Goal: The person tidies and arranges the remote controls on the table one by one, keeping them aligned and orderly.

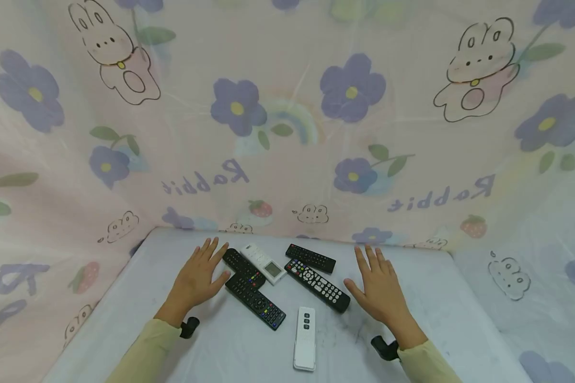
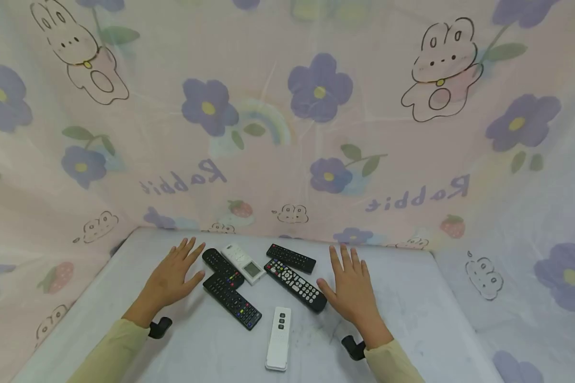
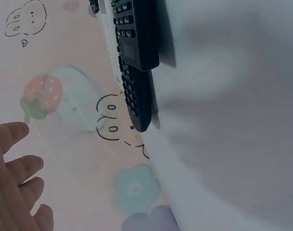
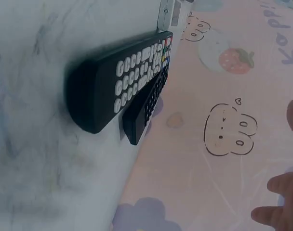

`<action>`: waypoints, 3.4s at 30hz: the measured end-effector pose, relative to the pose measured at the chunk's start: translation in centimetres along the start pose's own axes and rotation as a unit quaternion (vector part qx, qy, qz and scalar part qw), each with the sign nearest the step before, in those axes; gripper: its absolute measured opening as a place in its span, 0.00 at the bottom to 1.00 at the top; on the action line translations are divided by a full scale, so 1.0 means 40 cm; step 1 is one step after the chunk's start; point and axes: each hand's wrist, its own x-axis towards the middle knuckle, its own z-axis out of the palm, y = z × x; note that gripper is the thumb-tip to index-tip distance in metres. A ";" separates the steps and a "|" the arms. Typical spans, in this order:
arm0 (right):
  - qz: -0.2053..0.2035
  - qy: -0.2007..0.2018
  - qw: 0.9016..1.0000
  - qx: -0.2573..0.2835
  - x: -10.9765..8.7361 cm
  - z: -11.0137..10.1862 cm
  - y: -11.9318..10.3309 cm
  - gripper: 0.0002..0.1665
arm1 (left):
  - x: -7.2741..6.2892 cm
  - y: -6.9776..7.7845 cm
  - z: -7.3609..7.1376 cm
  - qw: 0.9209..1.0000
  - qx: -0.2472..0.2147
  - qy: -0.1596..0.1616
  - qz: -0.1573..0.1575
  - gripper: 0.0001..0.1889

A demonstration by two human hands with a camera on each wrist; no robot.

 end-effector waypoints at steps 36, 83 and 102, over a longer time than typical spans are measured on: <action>0.009 -0.054 0.969 0.239 0.011 0.079 -0.229 0.43 | 0.006 -0.003 0.033 0.984 -0.096 -0.124 -0.087 0.38; -0.041 -0.175 0.958 0.224 0.011 0.223 -0.340 0.36 | 0.042 -0.024 0.093 0.953 -0.184 -0.199 -0.135 0.36; -0.050 -0.169 0.954 0.242 0.014 0.223 -0.339 0.33 | 0.049 -0.028 0.107 0.952 -0.183 -0.200 -0.145 0.34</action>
